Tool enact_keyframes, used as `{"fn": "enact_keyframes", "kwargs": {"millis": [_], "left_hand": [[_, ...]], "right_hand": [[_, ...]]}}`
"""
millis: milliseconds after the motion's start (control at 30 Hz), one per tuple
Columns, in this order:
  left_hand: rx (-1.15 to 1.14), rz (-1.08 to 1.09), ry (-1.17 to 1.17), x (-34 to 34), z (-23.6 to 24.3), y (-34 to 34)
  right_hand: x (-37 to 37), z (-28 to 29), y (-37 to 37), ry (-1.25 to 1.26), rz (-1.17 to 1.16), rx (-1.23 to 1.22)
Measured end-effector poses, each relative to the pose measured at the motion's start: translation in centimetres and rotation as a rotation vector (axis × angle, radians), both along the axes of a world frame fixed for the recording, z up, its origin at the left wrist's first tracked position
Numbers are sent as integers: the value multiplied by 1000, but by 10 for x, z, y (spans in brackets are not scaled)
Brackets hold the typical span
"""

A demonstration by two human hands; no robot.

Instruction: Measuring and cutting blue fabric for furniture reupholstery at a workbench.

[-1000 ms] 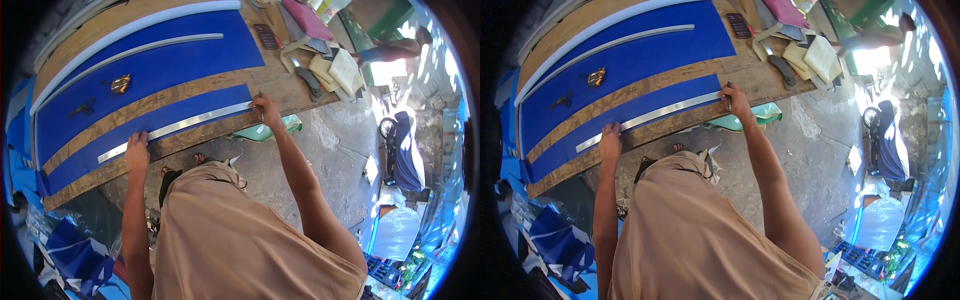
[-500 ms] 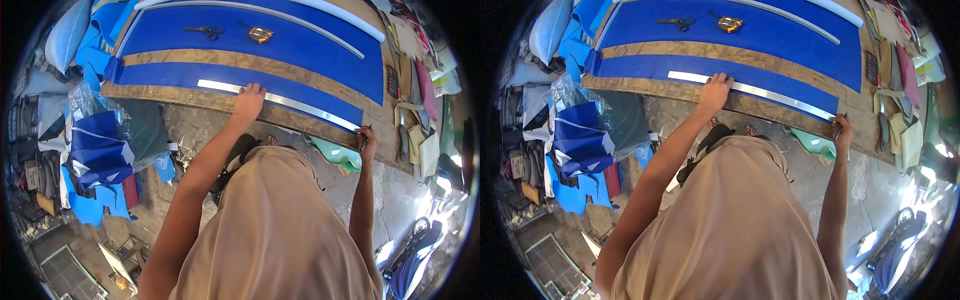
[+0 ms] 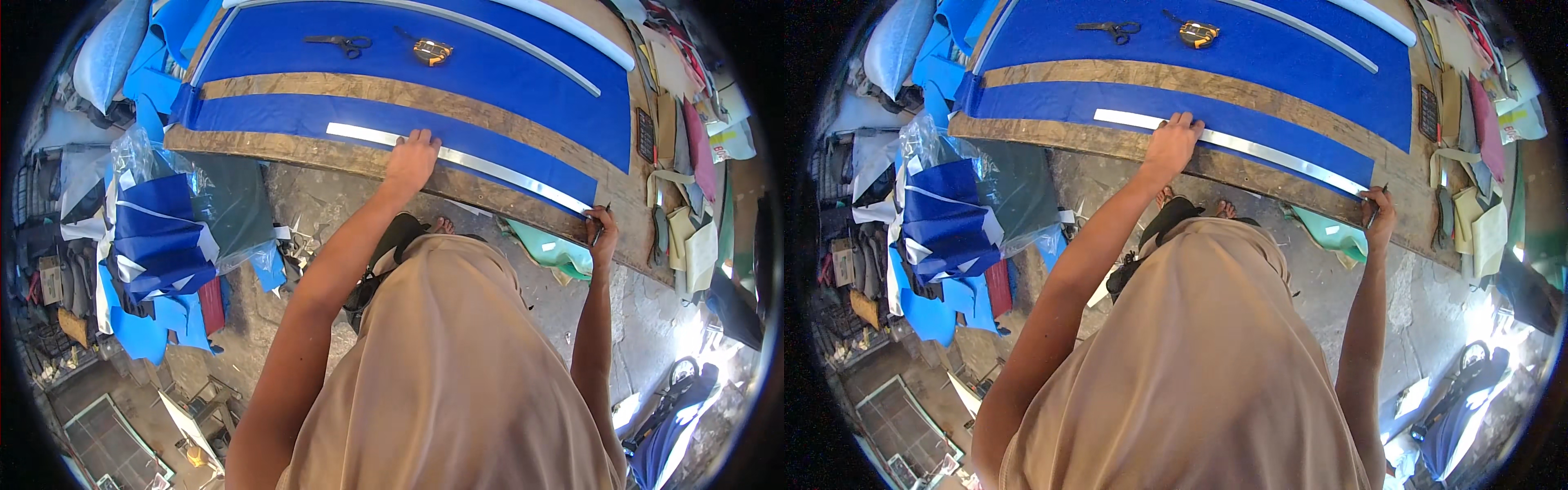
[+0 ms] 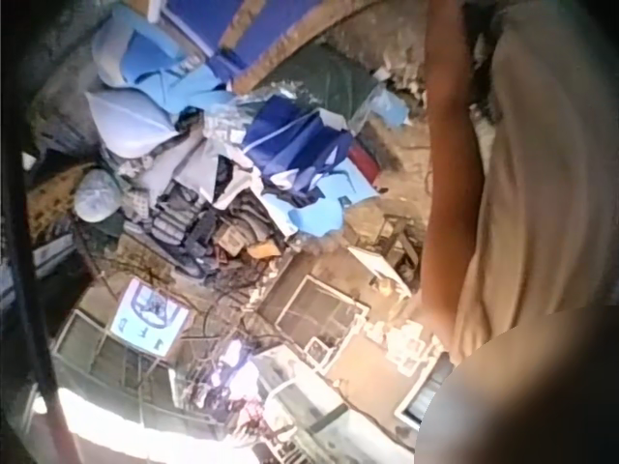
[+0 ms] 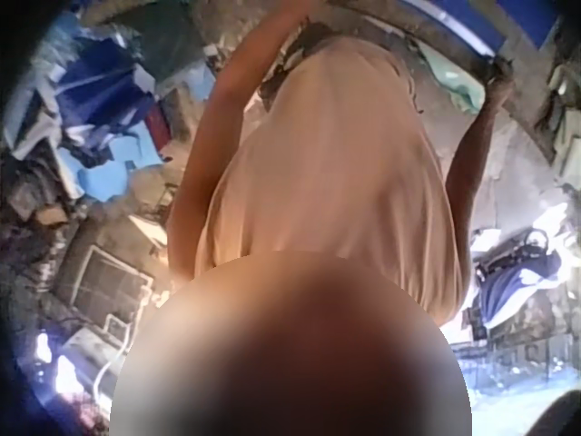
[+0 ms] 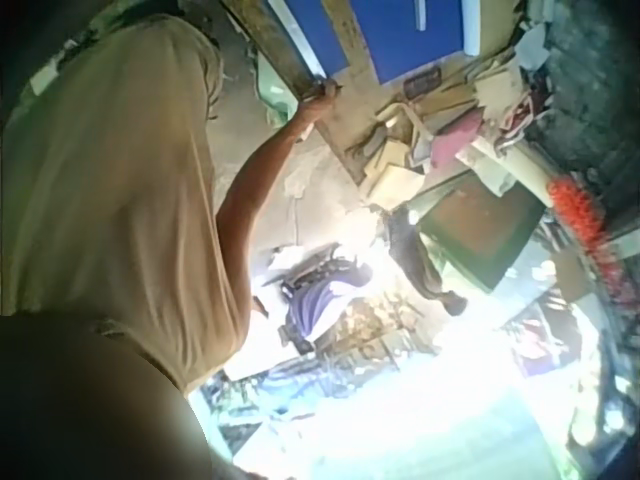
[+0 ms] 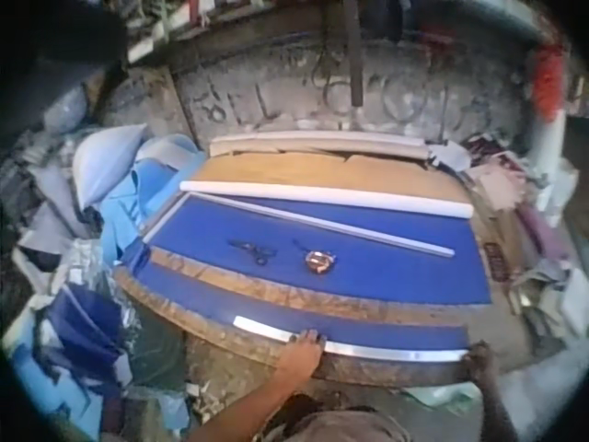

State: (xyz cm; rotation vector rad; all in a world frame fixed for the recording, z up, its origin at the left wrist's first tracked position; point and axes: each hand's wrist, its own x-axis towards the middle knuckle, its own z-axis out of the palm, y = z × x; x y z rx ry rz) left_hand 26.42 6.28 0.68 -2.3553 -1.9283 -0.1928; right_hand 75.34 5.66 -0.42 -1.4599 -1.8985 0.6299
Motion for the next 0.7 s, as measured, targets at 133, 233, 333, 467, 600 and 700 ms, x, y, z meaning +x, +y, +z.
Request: {"fn": "enact_keyframes", "kwargs": {"millis": [133,233,333,467,600,700], "left_hand": [[-37,12,3,0,2,1],[-12,8,18,1,-2,1],[40,4,-45,-1,-8,-1],[62,-83,-175,-5,-17,-3],[-55,-62,-22,-5,-15,-3],[-5,-125,-31,-6,-11,-3]], "right_hand": [[2,1,-2,-30,3,-24],[6,-6,-1,-20,18,-1],[12,-22,3,222,15,-68],[21,-45,4,544,-37,-21],[23,-42,4,209,-58,-52],[16,-31,4,343,-168,-235]]}}
